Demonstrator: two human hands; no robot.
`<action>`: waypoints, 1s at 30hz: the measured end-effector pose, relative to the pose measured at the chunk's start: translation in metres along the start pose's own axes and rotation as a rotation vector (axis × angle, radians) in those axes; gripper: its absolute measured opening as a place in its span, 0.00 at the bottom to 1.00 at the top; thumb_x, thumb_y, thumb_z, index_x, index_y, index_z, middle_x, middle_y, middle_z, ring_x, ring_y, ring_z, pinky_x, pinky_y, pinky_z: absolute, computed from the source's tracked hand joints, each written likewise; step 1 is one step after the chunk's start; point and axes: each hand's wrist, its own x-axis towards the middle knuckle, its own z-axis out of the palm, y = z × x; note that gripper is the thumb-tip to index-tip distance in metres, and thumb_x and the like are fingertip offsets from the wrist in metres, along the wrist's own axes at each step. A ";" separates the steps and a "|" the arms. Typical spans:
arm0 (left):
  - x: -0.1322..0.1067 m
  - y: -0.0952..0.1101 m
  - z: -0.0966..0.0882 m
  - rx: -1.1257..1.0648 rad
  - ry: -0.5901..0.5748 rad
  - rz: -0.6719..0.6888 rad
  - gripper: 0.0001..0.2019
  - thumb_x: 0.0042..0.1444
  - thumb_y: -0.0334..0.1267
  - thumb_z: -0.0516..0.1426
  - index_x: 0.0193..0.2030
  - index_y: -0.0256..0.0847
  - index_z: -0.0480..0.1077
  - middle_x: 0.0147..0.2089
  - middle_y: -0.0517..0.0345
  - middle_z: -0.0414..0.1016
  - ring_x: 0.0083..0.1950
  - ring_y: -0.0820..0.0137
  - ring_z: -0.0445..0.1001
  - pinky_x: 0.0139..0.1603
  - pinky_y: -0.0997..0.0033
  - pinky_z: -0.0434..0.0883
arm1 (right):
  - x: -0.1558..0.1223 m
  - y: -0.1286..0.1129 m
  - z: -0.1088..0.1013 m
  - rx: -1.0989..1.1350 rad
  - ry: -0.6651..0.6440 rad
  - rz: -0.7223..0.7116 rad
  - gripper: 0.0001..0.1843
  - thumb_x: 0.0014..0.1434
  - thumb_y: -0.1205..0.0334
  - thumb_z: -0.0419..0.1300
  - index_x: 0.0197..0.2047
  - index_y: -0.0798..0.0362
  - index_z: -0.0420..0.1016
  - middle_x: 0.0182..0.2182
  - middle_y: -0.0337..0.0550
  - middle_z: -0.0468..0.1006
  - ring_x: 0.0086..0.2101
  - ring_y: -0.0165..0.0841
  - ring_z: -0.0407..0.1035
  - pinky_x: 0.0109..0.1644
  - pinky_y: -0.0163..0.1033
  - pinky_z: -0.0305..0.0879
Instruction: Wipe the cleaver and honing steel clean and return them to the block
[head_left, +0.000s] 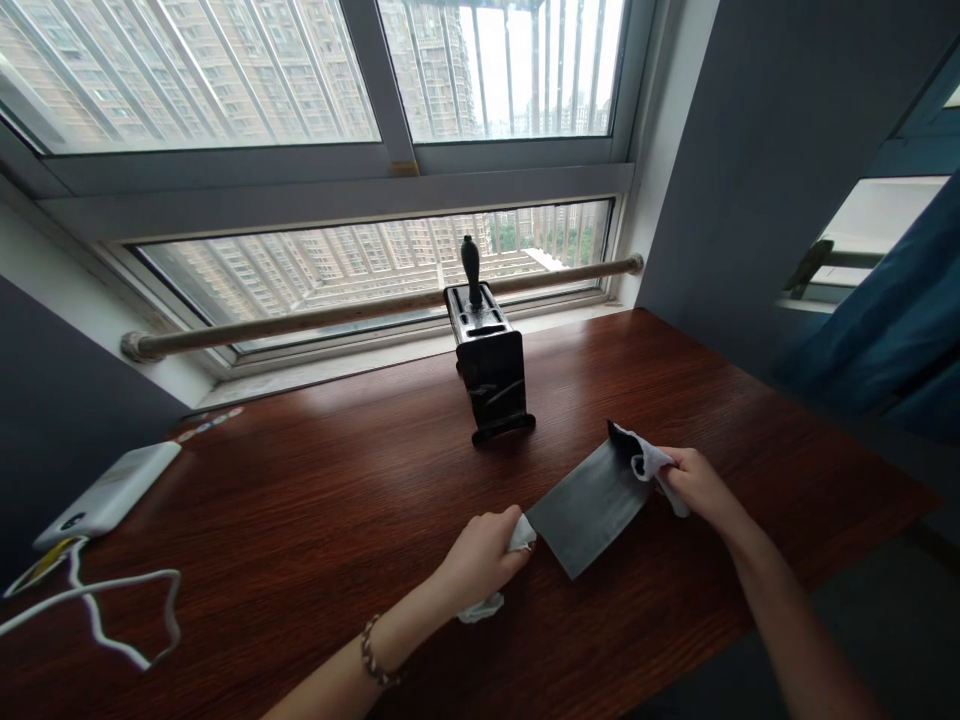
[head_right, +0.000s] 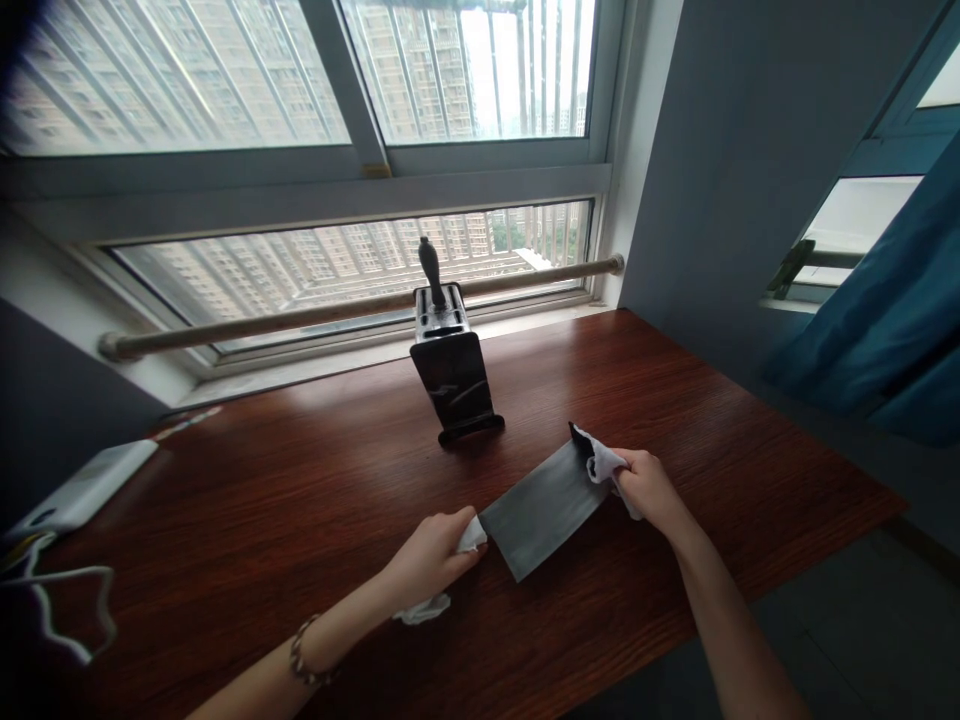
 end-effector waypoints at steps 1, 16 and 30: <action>0.001 -0.001 0.000 -0.015 0.005 -0.014 0.07 0.53 0.42 0.51 0.32 0.41 0.62 0.32 0.59 0.72 0.33 0.67 0.70 0.31 0.73 0.56 | -0.001 0.003 -0.003 0.053 0.010 0.023 0.15 0.49 0.57 0.51 0.28 0.58 0.74 0.25 0.42 0.72 0.30 0.36 0.65 0.32 0.36 0.57; 0.004 0.000 0.003 -0.009 0.034 -0.057 0.07 0.53 0.41 0.50 0.31 0.41 0.60 0.31 0.57 0.72 0.33 0.68 0.69 0.31 0.72 0.57 | -0.025 -0.017 -0.034 0.056 0.424 -0.180 0.16 0.54 0.62 0.52 0.44 0.54 0.73 0.37 0.43 0.74 0.40 0.38 0.67 0.43 0.38 0.61; -0.001 -0.001 0.007 0.100 0.033 -0.029 0.06 0.53 0.41 0.51 0.33 0.42 0.59 0.33 0.56 0.73 0.35 0.64 0.72 0.31 0.72 0.57 | 0.023 -0.034 0.029 -0.386 0.113 -0.332 0.30 0.48 0.77 0.43 0.53 0.59 0.69 0.48 0.47 0.71 0.49 0.37 0.63 0.55 0.39 0.58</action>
